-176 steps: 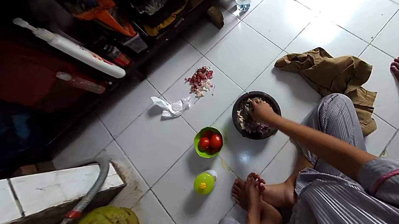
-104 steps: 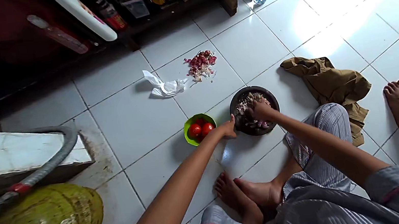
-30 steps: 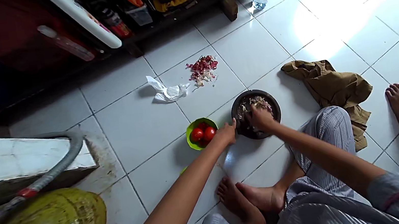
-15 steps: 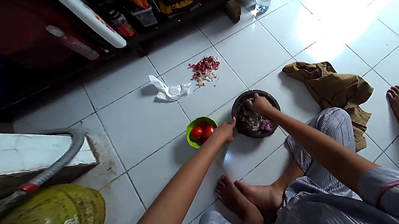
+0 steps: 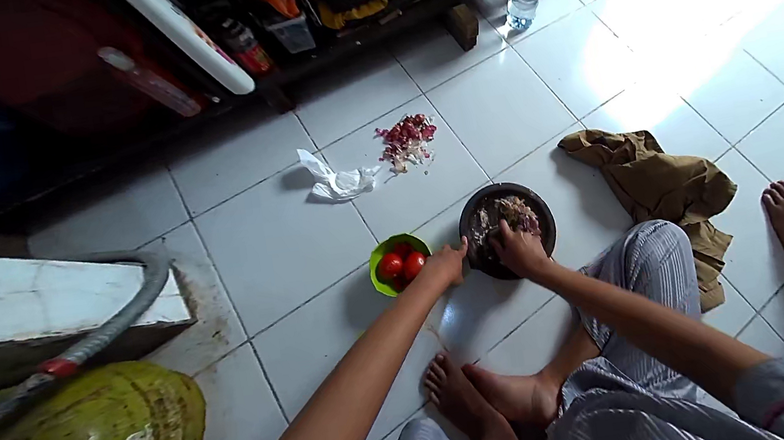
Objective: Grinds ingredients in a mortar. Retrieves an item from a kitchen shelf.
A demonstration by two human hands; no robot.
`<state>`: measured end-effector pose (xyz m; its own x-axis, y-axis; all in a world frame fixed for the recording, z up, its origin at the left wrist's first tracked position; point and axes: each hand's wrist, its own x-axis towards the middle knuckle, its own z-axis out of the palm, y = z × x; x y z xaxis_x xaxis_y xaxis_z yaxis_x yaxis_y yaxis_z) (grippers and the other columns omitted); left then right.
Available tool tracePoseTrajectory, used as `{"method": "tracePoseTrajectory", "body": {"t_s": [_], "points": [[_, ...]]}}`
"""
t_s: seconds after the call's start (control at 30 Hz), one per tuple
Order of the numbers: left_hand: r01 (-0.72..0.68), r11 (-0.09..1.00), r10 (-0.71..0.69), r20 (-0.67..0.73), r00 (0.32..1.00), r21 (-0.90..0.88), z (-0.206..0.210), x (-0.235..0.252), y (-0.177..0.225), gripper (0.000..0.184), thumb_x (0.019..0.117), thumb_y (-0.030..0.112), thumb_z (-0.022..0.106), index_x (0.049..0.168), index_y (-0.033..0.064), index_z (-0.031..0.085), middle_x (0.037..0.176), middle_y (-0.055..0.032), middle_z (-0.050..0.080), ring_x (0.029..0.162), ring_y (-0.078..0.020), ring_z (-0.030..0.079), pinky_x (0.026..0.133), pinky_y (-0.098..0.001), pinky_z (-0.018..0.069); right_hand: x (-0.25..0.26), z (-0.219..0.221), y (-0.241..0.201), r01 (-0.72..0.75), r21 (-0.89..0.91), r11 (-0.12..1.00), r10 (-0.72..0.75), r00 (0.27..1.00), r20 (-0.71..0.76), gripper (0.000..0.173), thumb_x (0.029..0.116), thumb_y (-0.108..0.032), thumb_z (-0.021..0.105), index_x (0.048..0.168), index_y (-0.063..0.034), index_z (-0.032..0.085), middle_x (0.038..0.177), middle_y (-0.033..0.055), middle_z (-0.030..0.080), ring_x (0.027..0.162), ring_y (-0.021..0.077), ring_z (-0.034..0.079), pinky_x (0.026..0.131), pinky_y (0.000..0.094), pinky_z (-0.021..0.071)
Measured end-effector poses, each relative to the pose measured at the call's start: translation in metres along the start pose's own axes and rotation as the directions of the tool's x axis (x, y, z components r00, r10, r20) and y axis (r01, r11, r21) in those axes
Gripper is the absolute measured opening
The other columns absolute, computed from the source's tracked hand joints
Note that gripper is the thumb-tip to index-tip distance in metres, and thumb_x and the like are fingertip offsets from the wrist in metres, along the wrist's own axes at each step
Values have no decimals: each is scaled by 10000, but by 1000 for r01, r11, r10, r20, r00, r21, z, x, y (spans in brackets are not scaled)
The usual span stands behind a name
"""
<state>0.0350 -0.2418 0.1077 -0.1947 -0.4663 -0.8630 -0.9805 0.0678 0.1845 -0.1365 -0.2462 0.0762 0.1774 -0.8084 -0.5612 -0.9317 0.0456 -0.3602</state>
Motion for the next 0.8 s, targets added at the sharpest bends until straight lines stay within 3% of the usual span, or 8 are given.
{"method": "tracePoseTrajectory", "body": {"t_s": [0.1, 0.2, 0.33, 0.43, 0.53, 0.6, 0.7, 0.8], "points": [[-7, 1000, 7, 11, 1000, -4, 2, -3, 0, 955, 949, 1, 621, 1644, 127, -23, 1537, -361, 327, 1352, -513, 454, 1064, -611, 416, 17, -17, 2, -56, 60, 997, 55, 998, 25, 564, 1104, -416, 423, 1491, -6, 439, 1240, 318, 650, 1194, 484, 630, 988, 639, 489], [19, 1000, -18, -34, 999, 22, 4, -1, 9, 912, 949, 56, 661, 1642, 85, 70, 1536, -329, 356, 1322, -483, 500, 1041, -598, 448, 50, -42, -5, -127, 226, 966, 94, 984, 149, 604, 1096, -440, 438, 1446, 51, 481, 1354, 319, 588, 1269, 449, 588, 1045, 623, 453], [-2, 999, 3, -41, 999, 35, 5, -1, 9, 894, 947, 24, 644, 1629, 23, 66, 1569, -351, 285, 1334, -518, 471, 1058, -613, 425, 1, 1, -14, -17, 92, 996, 6, 993, 119, 549, 1098, -416, 423, 1485, -28, 452, 1261, 282, 652, 1210, 441, 631, 1004, 611, 490], [-11, 999, 12, -26, 1000, 31, 5, -2, 5, 931, 942, 3, 634, 1637, 63, 17, 1563, -348, 293, 1341, -506, 468, 1063, -604, 421, -2, 1, -12, -3, 14, 1000, 3, 1000, 21, 528, 1110, -389, 415, 1501, -36, 436, 1181, 284, 685, 1152, 465, 658, 958, 622, 505], [25, 999, -24, -21, 999, 48, 1, 0, 8, 921, 954, 36, 643, 1642, 84, 32, 1557, -323, 327, 1323, -480, 499, 1037, -598, 445, 35, -24, -6, -40, 123, 992, 36, 999, 39, 568, 1105, -429, 413, 1474, 2, 432, 1254, 314, 642, 1199, 482, 629, 970, 647, 497], [34, 998, -32, -37, 999, 52, 6, 2, 10, 919, 943, 49, 657, 1641, 74, 58, 1552, -325, 331, 1312, -482, 508, 1025, -600, 461, 33, -7, 7, -34, 195, 980, 29, 999, 27, 594, 1084, -447, 449, 1449, 20, 479, 1241, 329, 642, 1163, 489, 638, 943, 662, 508], [14, 999, -12, -42, 999, 31, 6, -1, 4, 953, 932, 0, 639, 1639, 79, 4, 1553, -353, 305, 1334, -516, 472, 1046, -619, 432, -6, 5, -8, -51, 71, 996, 46, 997, 66, 587, 1101, -419, 410, 1542, -32, 388, 1275, 288, 647, 1217, 454, 626, 1004, 613, 486], [2, 999, -2, -14, 1000, 35, 5, -4, 3, 946, 946, 0, 626, 1642, 104, -7, 1552, -346, 317, 1341, -508, 470, 1057, -611, 424, 13, -13, -7, -48, 85, 995, 42, 997, 63, 579, 1106, -419, 418, 1510, -5, 420, 1295, 313, 630, 1228, 480, 613, 1011, 635, 478]]}}
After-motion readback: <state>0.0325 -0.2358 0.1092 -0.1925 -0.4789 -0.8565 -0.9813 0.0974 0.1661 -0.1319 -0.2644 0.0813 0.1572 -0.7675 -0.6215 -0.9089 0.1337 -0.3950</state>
